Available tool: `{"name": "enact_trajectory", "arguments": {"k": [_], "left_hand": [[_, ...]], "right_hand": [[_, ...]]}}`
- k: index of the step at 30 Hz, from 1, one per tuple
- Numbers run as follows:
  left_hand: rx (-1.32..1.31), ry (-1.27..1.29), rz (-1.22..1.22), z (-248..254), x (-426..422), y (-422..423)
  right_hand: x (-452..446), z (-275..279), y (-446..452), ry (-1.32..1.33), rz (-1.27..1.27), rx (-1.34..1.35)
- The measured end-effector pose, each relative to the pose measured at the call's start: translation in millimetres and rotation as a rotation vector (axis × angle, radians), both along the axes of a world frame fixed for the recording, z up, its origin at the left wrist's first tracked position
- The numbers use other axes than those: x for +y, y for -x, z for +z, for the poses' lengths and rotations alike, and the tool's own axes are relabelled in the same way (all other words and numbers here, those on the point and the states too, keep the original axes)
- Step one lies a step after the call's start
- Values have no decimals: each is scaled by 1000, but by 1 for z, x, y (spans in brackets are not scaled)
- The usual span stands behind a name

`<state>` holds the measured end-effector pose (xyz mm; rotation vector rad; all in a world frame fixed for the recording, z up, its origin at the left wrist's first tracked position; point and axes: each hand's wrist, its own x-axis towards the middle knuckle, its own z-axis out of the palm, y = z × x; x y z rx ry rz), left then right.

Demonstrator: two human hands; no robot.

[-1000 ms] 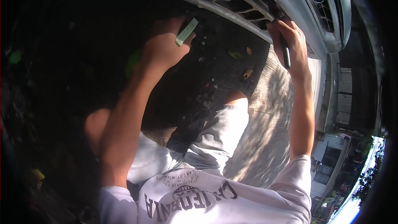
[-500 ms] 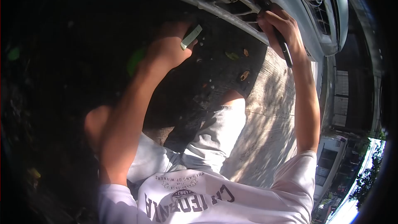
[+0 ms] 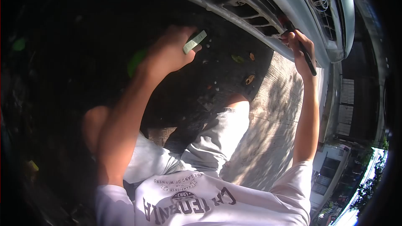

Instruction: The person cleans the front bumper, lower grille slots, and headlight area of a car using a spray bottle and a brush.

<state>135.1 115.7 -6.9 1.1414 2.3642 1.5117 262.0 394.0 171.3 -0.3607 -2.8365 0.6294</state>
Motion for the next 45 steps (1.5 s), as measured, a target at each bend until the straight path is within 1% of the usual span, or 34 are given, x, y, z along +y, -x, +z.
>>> {"name": "enact_trajectory", "arguments": {"k": [1,2,3,4,5,7,8,9,11,13,15,16,17,18,19,20,22,23,24,26,27,29,30,31,33,34,36,39,40,41,42,43,44,45], "left_hand": [[72,-34,70,0,3,-1],[78,-37,57,-4,9,-1],[24,-66,61,-10,15,2],[-31,-91,74,-14,17,4],[-28,-89,78,-6,14,5],[-93,98,-128,18,0,5],[-100,97,-123,17,-4,6],[-92,98,-120,17,-6,8],[-82,95,-120,15,-7,8],[46,-42,108,8,-4,0],[32,-41,109,9,-3,-4],[17,-35,133,9,-2,-4],[23,-40,123,13,-1,0],[-82,71,41,19,-1,6],[-186,186,-40,22,-2,10],[-180,185,-47,23,-3,12],[-289,65,-43,24,-7,13],[-288,63,-50,22,-9,14],[-289,56,-22,19,-10,15],[-284,53,4,18,-12,19],[-263,126,44,19,-12,20],[-248,199,68,13,-7,16],[-145,160,119,8,-4,13],[-38,117,179,8,-2,12],[-87,80,127,19,0,10],[-137,45,64,24,1,7],[-121,82,36,3,8,17],[-122,121,21,-8,14,23],[-127,122,17,-10,14,22],[-132,122,14,-13,15,21],[-94,136,32,-17,14,21],[-71,146,37,-17,12,21],[-48,156,43,-18,10,21],[-10,151,27,-17,8,21]], "right_hand": [[-4,0,-1,24,-34,26],[-7,-5,3,38,-3,48],[-17,-10,15,52,30,69],[-26,-15,27,83,168,117],[-42,-15,40,75,188,107],[-43,-12,40,53,180,84],[-27,-17,28,203,169,129],[-12,-12,13,149,42,94],[22,-10,-22,144,-66,120],[12,-6,-28,18,-150,133],[-13,-16,-8,56,-168,192],[-11,-34,7,-22,-5,314],[-10,-48,23,-205,143,404],[-38,-45,37,-148,84,305],[-62,-40,43,-184,188,324],[-64,-43,39,-118,180,328],[-64,-44,24,-49,152,340],[-58,-40,8,-44,129,349],[-52,-35,-10,-3,-20,316],[-12,-35,-41,-43,-188,328],[7,-35,-49,-58,-265,322],[40,-46,-42,-91,-155,397],[31,-39,-35,-319,-127,260],[17,-34,-25,-364,-76,179],[19,-29,-26,-268,-39,170],[28,-31,-40,-162,-100,208],[74,-34,-73,54,-197,296],[43,-18,-77,-86,-210,226],[16,-22,-64,-7,-162,284],[-3,-28,-45,-50,-107,252],[-24,-35,-18,-175,3,259],[-47,-40,11,-75,220,376],[-66,-42,35,-78,146,250],[-81,-48,54,0,178,236]]}}
